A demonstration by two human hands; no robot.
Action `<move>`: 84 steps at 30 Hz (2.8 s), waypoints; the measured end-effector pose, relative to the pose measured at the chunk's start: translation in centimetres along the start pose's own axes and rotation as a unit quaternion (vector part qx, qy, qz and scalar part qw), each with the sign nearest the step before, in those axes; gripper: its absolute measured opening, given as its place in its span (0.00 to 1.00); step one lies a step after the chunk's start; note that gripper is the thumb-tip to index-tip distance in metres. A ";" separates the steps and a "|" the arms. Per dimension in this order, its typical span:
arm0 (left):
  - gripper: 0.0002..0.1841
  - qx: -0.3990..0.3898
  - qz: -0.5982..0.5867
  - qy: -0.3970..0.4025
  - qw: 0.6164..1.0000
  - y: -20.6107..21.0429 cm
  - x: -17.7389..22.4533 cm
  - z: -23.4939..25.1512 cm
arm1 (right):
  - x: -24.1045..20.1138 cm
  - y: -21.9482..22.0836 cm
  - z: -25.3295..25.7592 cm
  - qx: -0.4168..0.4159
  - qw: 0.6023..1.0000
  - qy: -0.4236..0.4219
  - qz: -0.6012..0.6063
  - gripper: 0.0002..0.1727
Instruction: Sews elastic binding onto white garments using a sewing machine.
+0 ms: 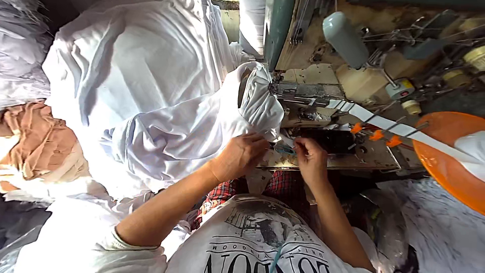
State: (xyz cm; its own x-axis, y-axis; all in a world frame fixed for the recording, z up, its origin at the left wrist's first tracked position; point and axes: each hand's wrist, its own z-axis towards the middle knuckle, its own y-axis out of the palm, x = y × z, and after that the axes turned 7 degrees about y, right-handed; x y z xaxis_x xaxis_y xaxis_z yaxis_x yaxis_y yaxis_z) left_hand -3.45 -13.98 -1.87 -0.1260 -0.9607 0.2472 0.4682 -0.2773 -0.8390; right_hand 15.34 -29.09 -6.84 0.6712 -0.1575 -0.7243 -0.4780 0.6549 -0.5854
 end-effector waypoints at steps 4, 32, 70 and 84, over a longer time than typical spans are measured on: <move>0.20 -0.118 -0.073 -0.213 0.967 4.5 0.2 2.3 | -0.3 2.2 -1.6 -0.059 0.986 -0.035 -0.150 0.12; 0.11 0.242 -0.578 -0.368 0.687 5.7 2.7 -3.2 | -0.4 0.2 -3.4 -0.126 0.985 -0.094 -0.076 0.14; 0.13 0.037 0.076 -0.022 0.996 -6.8 -4.6 -1.8 | -0.6 3.9 0.7 -0.003 0.963 -0.075 -0.259 0.15; 0.07 0.026 -0.054 0.055 0.997 -8.3 -1.8 -3.9 | -6.4 4.1 3.9 -0.350 0.905 -0.058 0.233 0.18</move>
State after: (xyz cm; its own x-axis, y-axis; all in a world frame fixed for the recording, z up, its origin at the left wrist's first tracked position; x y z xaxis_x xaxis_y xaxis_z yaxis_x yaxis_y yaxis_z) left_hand -10.55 -9.98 2.74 -0.2715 -0.9211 0.2789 0.4906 -0.3818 -0.7833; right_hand 11.25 -22.53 -3.18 0.3395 0.1195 -0.9330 -0.9395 -0.0058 -0.3426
